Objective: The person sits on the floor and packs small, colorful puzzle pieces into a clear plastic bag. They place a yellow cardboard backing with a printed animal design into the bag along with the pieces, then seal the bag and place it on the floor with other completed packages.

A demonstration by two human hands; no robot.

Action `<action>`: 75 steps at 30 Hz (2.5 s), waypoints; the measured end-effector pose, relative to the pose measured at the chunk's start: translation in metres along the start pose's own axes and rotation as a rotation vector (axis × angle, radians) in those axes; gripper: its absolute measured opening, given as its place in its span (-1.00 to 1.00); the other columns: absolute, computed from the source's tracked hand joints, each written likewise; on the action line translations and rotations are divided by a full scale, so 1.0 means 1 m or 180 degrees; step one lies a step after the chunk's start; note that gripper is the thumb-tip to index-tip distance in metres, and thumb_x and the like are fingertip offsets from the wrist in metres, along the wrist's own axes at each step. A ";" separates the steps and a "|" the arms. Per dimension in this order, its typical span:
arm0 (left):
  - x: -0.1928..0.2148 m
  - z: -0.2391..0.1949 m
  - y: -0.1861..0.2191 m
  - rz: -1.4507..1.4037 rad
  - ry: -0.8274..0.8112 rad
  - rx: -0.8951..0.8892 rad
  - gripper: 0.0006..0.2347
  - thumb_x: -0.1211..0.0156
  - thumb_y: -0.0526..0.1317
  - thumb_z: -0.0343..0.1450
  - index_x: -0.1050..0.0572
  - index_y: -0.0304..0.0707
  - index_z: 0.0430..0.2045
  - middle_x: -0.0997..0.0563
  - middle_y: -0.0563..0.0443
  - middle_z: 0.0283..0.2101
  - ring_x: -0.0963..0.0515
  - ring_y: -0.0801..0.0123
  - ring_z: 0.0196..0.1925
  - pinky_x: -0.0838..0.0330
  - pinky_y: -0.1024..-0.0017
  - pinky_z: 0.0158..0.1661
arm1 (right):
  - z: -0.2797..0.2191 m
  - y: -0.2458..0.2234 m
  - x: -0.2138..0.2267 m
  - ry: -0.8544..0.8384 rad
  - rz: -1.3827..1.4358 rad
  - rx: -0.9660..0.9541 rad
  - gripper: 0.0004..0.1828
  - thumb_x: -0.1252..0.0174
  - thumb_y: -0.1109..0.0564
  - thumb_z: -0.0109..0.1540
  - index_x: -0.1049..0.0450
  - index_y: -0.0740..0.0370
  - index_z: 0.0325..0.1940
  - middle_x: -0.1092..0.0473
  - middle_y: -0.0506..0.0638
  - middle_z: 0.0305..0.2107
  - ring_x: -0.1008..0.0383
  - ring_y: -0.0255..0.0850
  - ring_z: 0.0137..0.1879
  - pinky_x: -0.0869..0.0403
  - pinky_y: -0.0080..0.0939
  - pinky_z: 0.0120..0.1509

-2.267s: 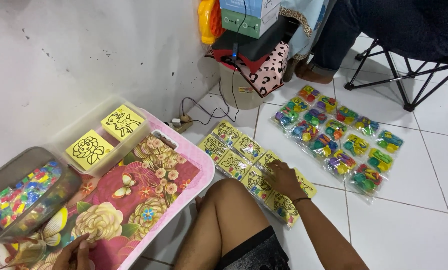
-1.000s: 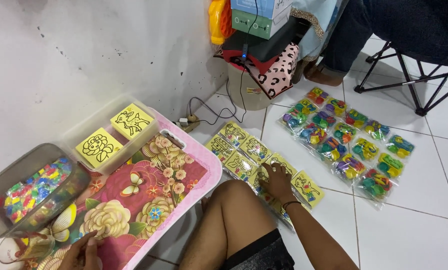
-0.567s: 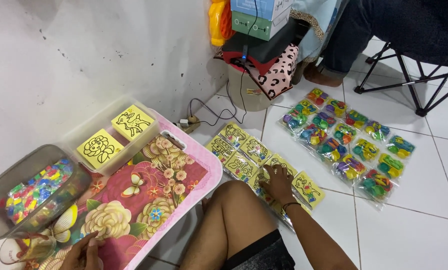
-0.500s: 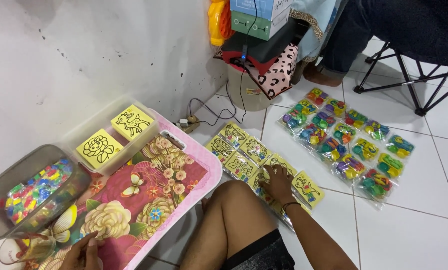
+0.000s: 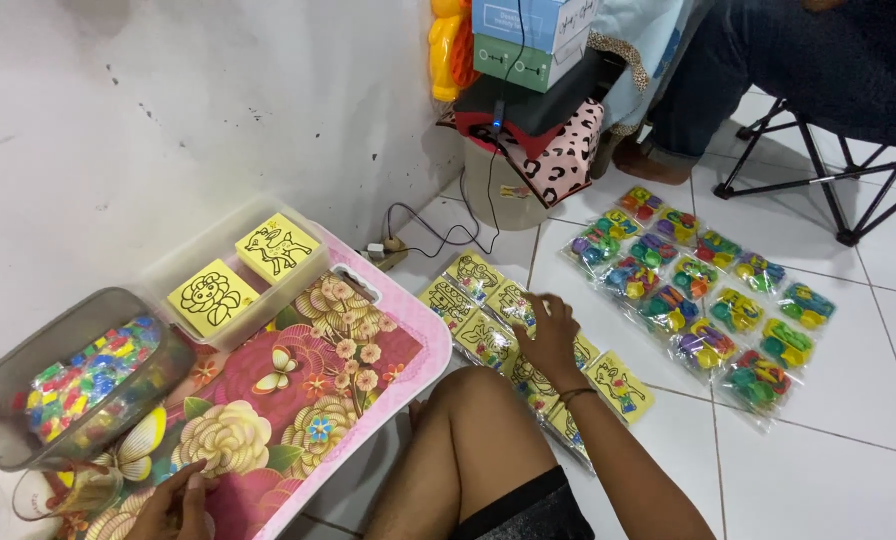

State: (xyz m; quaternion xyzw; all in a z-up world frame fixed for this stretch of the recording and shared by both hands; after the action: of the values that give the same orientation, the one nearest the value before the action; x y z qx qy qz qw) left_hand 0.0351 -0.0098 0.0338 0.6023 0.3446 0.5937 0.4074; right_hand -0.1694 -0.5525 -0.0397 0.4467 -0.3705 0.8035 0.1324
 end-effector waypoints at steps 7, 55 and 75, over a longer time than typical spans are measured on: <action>-0.001 -0.002 -0.006 -0.0552 0.0367 -0.0579 -0.81 -0.11 -0.20 0.58 -0.62 -0.16 -0.01 -0.67 0.01 -0.40 -0.25 0.59 -0.72 -0.19 0.62 -0.62 | 0.056 -0.184 0.059 0.0361 0.0910 0.0900 -0.43 -0.25 0.09 0.22 -0.35 -0.02 0.32 -0.25 0.08 0.11 -0.27 0.08 0.26 -0.33 0.35 0.19; 0.181 0.118 0.063 0.1964 -0.0081 -0.0256 -0.86 0.01 -0.25 0.39 -0.55 -0.15 -0.37 -0.67 -0.04 -0.19 -0.62 0.08 -0.16 -0.45 0.15 -0.24 | -0.050 -0.443 -0.098 -0.1822 0.1497 0.2332 -0.58 -0.19 0.06 0.22 -0.22 0.14 -0.67 -0.21 -0.06 -0.75 -0.20 -0.26 -0.51 -0.17 -0.13 -0.33; 0.160 0.161 -0.005 0.3477 -0.1557 0.1143 -0.47 0.19 0.08 0.55 -0.27 -0.29 0.34 -0.22 -0.15 0.44 -0.03 -0.12 0.54 -0.14 -0.02 0.31 | -0.047 -0.444 -0.104 -0.1992 0.1444 0.2028 -0.54 -0.22 0.01 0.24 -0.20 0.10 -0.67 -0.18 -0.12 -0.75 -0.16 -0.30 -0.52 -0.14 -0.17 -0.34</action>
State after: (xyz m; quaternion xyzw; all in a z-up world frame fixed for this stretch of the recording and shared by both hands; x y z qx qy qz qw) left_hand 0.2045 0.1227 0.1049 0.8692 -0.0219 0.4940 0.0045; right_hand 0.1021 -0.2004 0.0717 0.5928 -0.2164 0.7128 -0.3062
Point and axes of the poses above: each hand's wrist, its own z-axis towards the middle knuckle, its own x-axis out of the back of the hand, y = z × x, the point moved 4 cm from there along z, towards the middle knuckle
